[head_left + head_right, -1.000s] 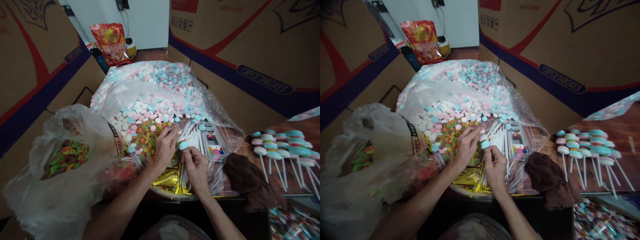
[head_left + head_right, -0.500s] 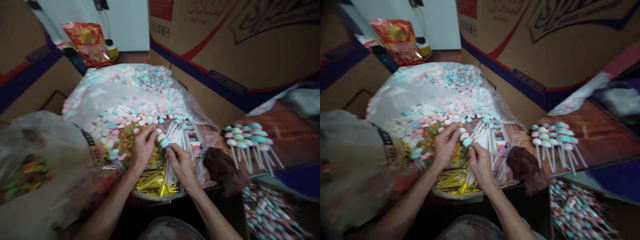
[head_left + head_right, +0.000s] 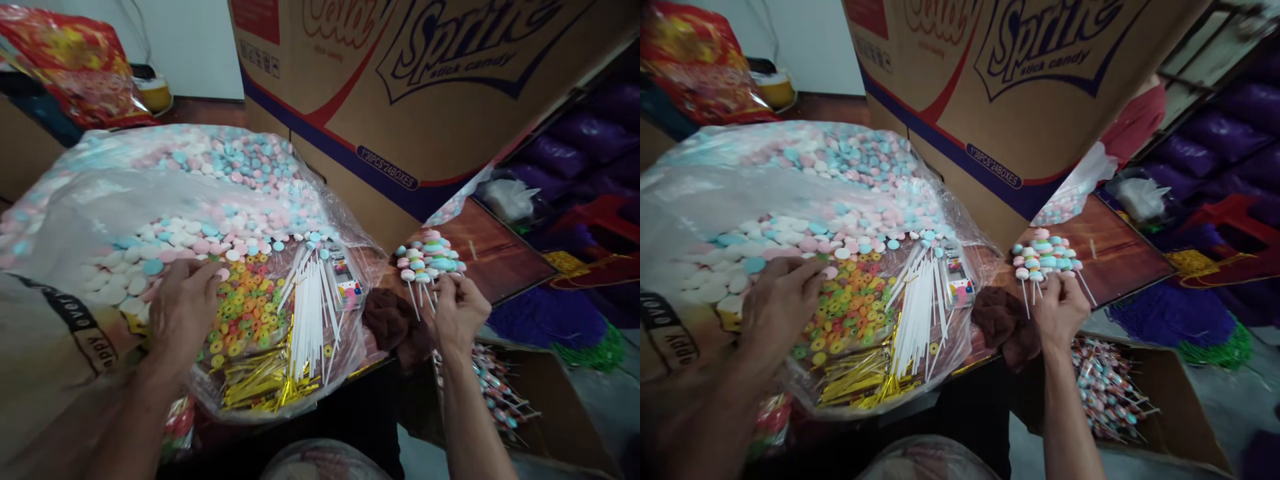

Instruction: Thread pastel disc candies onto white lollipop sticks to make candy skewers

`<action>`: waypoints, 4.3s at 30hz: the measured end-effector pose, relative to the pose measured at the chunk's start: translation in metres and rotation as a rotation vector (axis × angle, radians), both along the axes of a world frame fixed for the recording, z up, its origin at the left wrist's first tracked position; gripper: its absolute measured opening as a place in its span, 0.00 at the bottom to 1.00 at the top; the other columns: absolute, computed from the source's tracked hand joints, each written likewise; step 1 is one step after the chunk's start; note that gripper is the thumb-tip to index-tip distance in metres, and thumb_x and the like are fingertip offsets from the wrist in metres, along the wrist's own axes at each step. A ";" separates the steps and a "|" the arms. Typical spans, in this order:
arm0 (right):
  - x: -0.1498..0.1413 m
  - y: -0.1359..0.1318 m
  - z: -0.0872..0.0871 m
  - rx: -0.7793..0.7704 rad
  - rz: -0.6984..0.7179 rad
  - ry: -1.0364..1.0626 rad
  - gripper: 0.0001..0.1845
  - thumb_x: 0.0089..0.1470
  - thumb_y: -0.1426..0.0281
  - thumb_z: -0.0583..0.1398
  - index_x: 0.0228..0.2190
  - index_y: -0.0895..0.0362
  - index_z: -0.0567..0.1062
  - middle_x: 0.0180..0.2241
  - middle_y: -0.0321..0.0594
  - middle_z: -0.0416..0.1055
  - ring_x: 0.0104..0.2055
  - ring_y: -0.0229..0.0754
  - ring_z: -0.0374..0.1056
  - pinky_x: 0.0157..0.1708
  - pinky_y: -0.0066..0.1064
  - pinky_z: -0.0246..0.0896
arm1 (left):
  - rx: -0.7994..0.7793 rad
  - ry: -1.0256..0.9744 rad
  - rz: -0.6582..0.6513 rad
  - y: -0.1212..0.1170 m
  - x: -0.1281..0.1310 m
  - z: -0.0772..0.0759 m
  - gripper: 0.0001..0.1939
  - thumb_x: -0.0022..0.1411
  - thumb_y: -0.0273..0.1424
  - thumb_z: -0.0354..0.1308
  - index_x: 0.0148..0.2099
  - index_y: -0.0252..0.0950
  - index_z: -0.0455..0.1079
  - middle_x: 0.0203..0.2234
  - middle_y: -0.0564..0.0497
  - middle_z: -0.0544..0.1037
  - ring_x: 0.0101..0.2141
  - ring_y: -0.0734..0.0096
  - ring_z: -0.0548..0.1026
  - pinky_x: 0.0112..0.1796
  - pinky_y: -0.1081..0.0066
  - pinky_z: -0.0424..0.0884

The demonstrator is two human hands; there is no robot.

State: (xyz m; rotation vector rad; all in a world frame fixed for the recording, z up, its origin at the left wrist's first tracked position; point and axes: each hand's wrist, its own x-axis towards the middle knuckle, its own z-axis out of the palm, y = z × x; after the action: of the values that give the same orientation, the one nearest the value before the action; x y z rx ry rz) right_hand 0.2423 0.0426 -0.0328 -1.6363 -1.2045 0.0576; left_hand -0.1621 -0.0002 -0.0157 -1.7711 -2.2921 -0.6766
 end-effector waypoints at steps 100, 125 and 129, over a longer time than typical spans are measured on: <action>-0.178 -0.048 -0.023 -0.480 0.833 0.313 0.15 0.60 0.61 0.56 0.27 0.57 0.71 0.17 0.29 0.61 0.20 0.34 0.57 0.22 0.26 0.51 | -0.263 -0.168 -0.385 0.048 0.046 -0.018 0.15 0.59 0.21 0.52 0.38 0.39 0.78 0.34 0.45 0.73 0.42 0.58 0.69 0.41 0.66 0.67; -0.194 -0.048 -0.003 -0.477 0.938 0.463 0.13 0.59 0.63 0.57 0.27 0.58 0.73 0.17 0.29 0.59 0.20 0.33 0.54 0.22 0.25 0.49 | -0.126 -1.572 -0.207 0.014 0.051 -0.012 0.13 0.49 0.35 0.68 0.38 0.35 0.79 0.30 0.51 0.80 0.33 0.72 0.77 0.38 0.70 0.74; -0.200 -0.048 -0.003 -0.481 0.914 0.503 0.13 0.58 0.63 0.57 0.25 0.57 0.70 0.16 0.29 0.59 0.20 0.33 0.54 0.21 0.26 0.48 | -0.018 -1.390 -0.276 0.014 0.056 -0.014 0.09 0.49 0.31 0.67 0.34 0.33 0.79 0.29 0.50 0.81 0.32 0.71 0.76 0.37 0.72 0.73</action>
State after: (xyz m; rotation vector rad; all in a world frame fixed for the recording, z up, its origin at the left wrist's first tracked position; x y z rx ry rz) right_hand 0.0427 -0.0056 -0.0361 -1.1937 -1.4903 1.3313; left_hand -0.1064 0.0135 -0.0297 -1.8644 -2.5987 -2.5625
